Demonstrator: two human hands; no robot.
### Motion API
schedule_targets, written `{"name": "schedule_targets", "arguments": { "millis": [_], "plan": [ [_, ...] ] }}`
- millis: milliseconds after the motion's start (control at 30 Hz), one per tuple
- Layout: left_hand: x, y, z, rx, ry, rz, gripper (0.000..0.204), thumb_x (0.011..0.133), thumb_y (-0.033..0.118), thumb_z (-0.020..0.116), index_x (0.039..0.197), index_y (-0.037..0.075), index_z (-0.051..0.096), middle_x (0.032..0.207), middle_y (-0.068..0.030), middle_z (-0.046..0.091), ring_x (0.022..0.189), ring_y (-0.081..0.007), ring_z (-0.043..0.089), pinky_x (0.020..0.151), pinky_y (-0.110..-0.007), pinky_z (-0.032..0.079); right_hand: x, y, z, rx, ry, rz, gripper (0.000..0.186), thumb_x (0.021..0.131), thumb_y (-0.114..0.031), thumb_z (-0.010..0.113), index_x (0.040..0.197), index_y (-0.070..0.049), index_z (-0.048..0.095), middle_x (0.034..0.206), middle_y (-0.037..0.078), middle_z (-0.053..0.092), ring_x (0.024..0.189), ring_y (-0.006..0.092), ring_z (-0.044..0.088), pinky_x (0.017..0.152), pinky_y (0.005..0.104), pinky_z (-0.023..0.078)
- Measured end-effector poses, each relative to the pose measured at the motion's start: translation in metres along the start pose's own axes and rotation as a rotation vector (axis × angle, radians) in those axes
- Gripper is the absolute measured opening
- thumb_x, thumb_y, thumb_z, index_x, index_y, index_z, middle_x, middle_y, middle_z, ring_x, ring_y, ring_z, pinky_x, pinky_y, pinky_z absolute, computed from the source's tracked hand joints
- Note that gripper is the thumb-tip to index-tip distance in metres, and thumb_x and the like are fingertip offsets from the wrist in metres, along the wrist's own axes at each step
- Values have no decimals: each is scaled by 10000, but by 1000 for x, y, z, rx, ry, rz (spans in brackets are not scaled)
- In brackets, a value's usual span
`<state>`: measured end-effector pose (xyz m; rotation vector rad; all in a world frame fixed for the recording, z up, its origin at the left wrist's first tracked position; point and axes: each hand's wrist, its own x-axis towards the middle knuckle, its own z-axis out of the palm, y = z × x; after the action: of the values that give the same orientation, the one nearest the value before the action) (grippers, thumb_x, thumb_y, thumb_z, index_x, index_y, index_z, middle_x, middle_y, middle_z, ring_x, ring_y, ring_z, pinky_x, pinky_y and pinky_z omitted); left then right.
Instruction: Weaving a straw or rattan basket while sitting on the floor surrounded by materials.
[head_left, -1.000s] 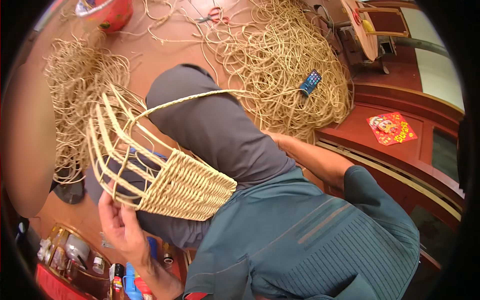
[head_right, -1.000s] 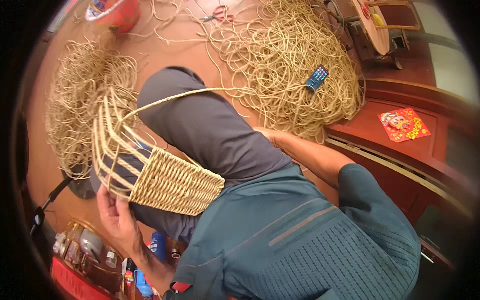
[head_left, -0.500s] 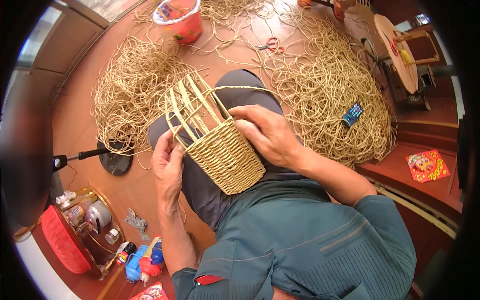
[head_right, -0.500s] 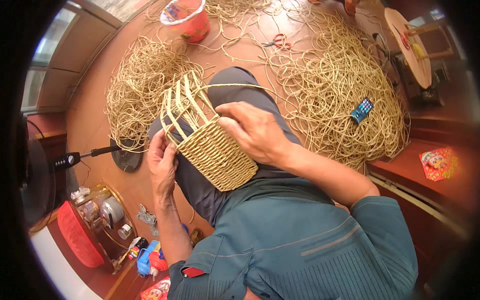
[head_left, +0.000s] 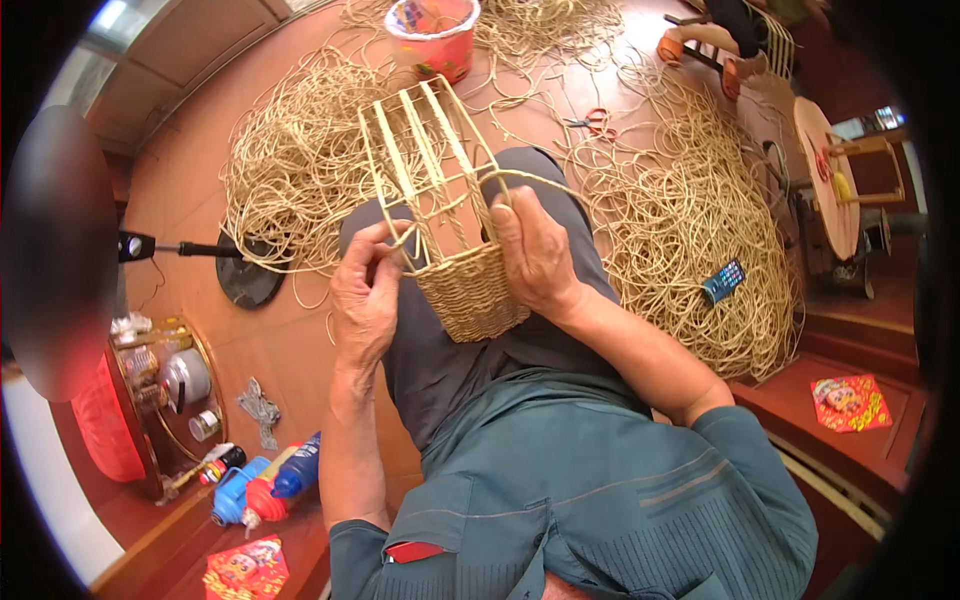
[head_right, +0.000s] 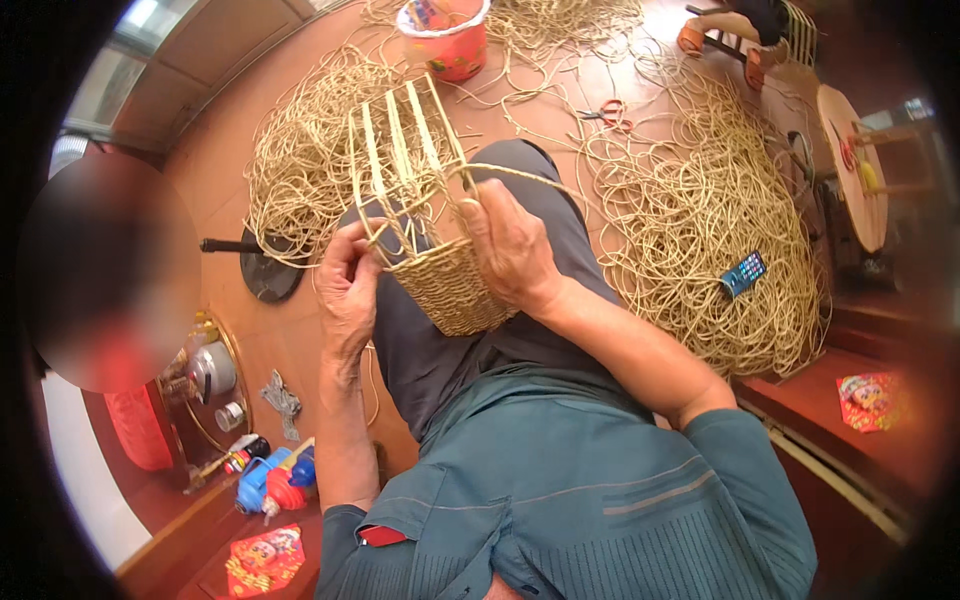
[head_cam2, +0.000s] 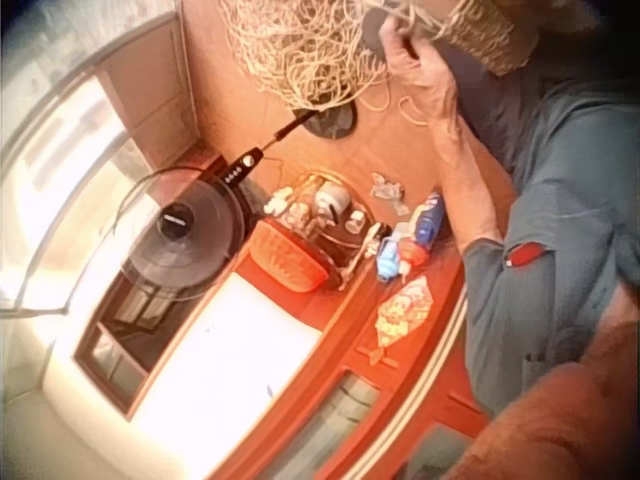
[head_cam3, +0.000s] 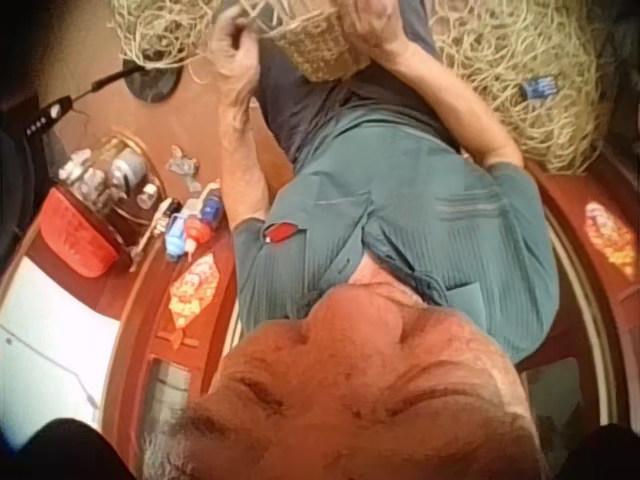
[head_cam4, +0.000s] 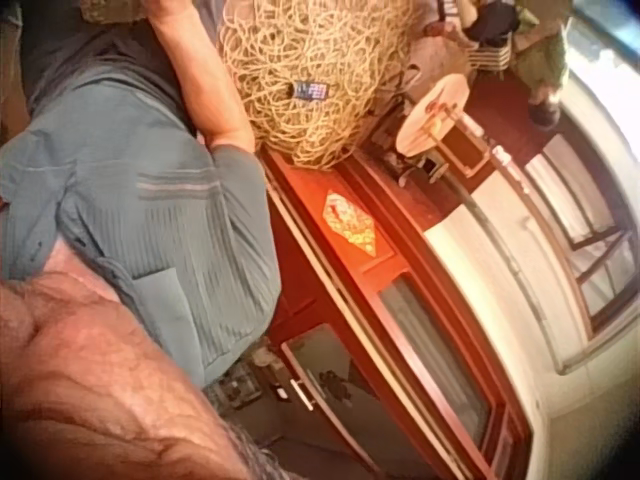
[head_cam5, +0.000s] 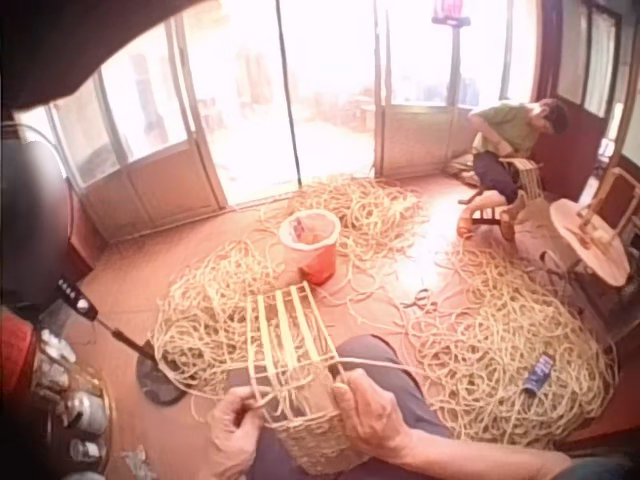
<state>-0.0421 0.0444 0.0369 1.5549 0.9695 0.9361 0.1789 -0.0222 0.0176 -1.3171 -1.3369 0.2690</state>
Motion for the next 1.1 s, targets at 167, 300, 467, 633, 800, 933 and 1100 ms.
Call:
{"name": "schedule_targets", "arguments": {
  "millis": [167, 300, 467, 633, 800, 933, 1100],
  "plan": [
    [-8, 15, -6, 149, 118, -10, 264, 1026, -32, 647, 1234, 87, 758, 802, 81, 548, 701, -32, 473, 609, -249, 397, 1, -17, -11, -136, -64, 20, 107, 1106, -132, 641, 1147, -34, 643, 938, 164, 614, 904, 403, 634, 776, 483, 517],
    [-13, 33, -7, 335, 200, 18, 263, 962, -50, 647, 1174, 65, 752, 772, 33, 542, 676, -60, 482, 610, -264, 420, 0, -37, -16, -240, 141, -88, 295, 967, -76, 773, 1257, -87, 719, 1112, 59, 717, 958, 321, 675, 889, 418, 547],
    [-18, 40, -15, 621, 256, 176, 241, 964, -52, 642, 1149, 52, 757, 790, 25, 583, 696, -58, 510, 621, -272, 446, -3, -47, 9, -393, -125, -356, 287, 896, -154, 824, 1173, -179, 752, 1137, -4, 691, 920, 197, 641, 793, 367, 479],
    [-29, 27, -60, 761, 313, 154, 284, 894, -62, 631, 1130, 48, 743, 914, -126, 720, 794, -222, 704, 737, -356, 562, -4, -50, 31, -478, -145, -285, 183, 879, -325, 825, 894, -203, 689, 986, -16, 585, 885, 196, 582, 790, 388, 421],
    [-47, 1, -205, 709, 399, -27, 185, 959, -15, 689, 1126, 43, 744, 833, 83, 548, 715, -18, 433, 633, -209, 360, -2, -47, 36, -452, -95, -274, 228, 864, -347, 840, 815, -201, 672, 976, -9, 570, 951, 208, 587, 844, 409, 428],
    [-69, -7, -368, 557, 506, -234, 170, 966, 93, 807, 1123, 56, 754, 826, 26, 674, 574, -42, 538, 462, -203, 395, -4, -44, 37, -430, -102, -266, 226, 864, -354, 850, 828, -202, 685, 979, -17, 571, 963, 201, 591, 880, 397, 431],
    [-32, 13, -427, 920, 666, -431, 414, 927, 207, 852, 1258, -5, 725, 929, -104, 764, 761, -248, 712, 685, -355, 566, -3, -40, 38, -382, -56, -297, 229, 865, -326, 816, 807, -195, 638, 966, 7, 551, 965, 213, 582, 840, 409, 424]
  ]
}}
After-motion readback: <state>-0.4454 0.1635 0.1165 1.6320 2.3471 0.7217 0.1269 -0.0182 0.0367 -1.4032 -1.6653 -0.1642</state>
